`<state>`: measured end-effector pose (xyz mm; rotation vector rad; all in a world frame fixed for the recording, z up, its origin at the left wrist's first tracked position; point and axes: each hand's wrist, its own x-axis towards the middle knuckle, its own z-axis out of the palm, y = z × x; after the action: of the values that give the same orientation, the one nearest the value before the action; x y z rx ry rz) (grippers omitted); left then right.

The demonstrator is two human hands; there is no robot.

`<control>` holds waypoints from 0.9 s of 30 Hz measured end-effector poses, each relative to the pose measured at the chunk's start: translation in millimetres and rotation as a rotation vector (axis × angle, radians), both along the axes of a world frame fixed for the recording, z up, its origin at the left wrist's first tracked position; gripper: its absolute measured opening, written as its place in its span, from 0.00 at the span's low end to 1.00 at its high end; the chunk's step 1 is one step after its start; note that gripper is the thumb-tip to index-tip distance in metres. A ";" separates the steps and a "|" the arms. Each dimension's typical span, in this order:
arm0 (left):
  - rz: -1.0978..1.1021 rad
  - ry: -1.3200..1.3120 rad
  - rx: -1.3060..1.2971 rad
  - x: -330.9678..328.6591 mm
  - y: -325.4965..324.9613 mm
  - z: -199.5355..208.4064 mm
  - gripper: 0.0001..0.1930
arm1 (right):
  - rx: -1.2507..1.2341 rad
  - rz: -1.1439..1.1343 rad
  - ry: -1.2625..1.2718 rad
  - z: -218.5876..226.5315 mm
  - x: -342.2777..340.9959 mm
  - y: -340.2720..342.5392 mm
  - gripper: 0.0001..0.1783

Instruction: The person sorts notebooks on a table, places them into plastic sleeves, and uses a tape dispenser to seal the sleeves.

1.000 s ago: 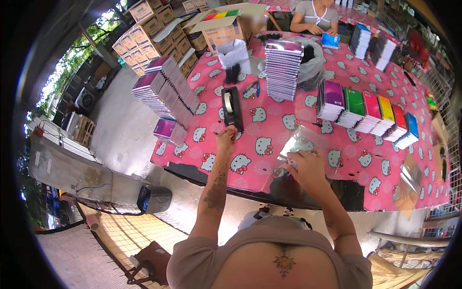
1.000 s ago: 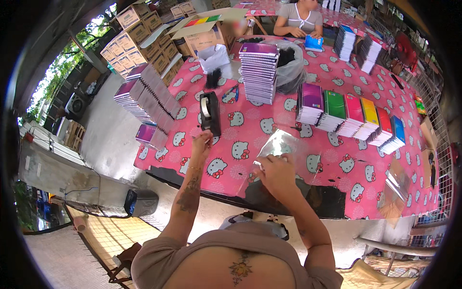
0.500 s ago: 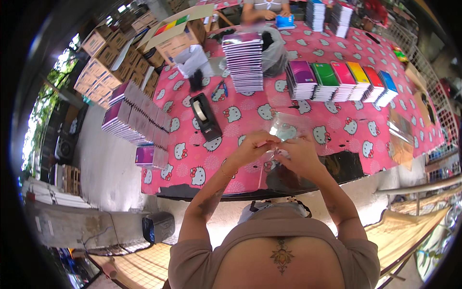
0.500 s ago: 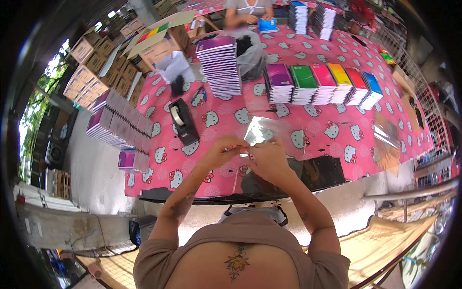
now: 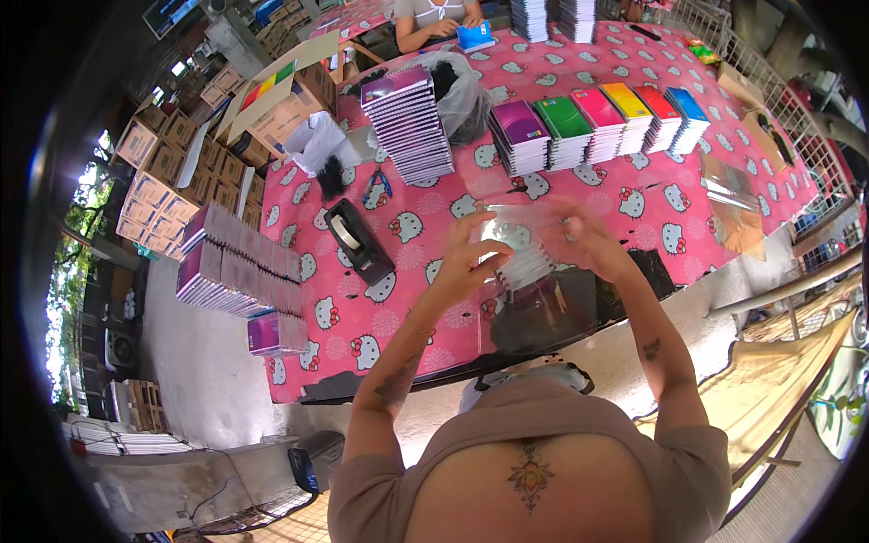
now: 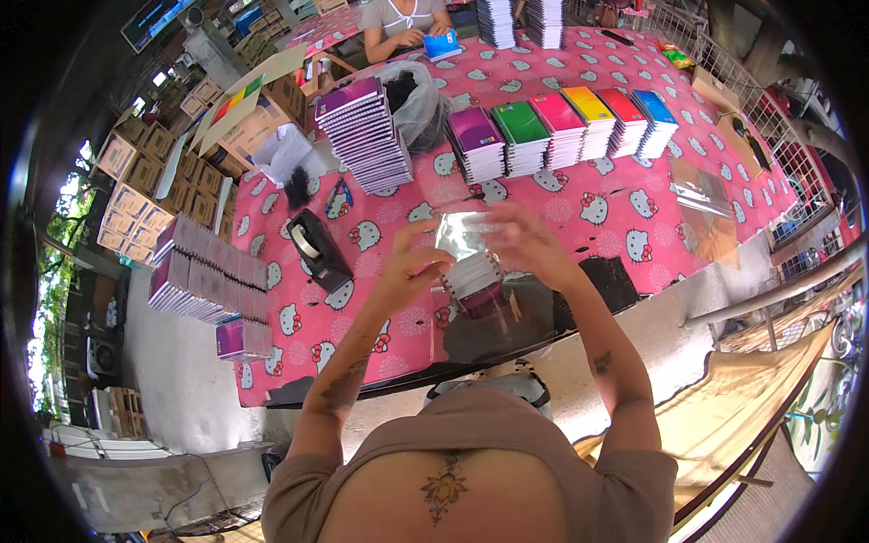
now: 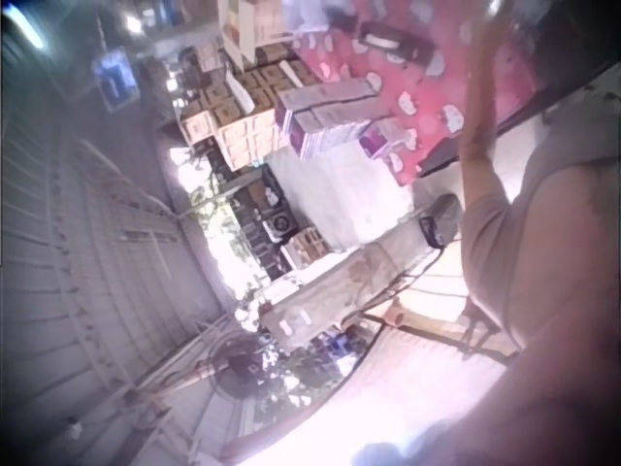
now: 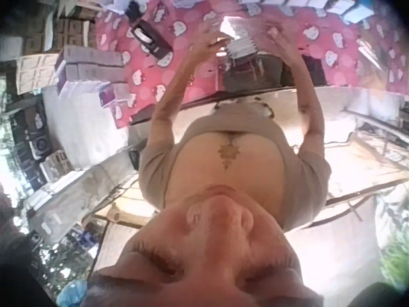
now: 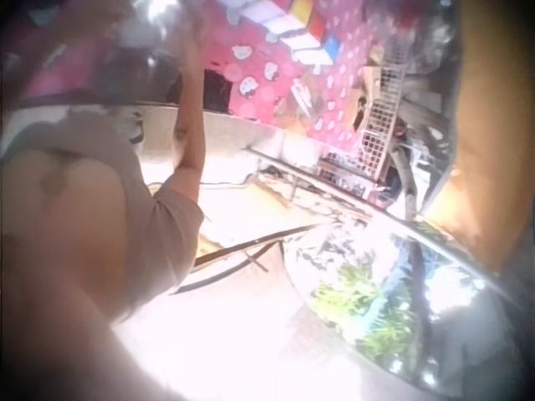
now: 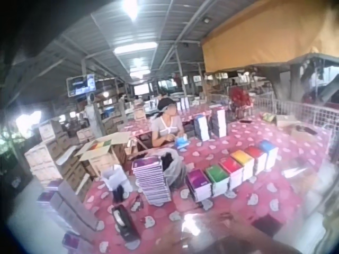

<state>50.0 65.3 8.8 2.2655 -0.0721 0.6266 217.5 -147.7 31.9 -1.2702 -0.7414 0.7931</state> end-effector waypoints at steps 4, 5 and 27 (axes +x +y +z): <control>0.017 -0.032 -0.014 1.9 -5.5 -0.8 0.09 | -0.118 -0.032 -0.609 -52.7 4.7 -29.6 0.30; 0.021 -0.029 -0.002 2.6 -6.6 -2.7 0.09 | -0.104 0.053 -0.820 -53.5 2.8 -26.2 0.30; 0.219 0.524 -0.598 5.9 -28.3 -38.7 0.26 | -0.118 0.510 -0.360 -81.8 40.7 54.5 0.27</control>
<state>55.8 37.1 -29.9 1.7877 0.5537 0.1116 258.2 -93.2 -49.9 -1.3654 -1.3606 1.0393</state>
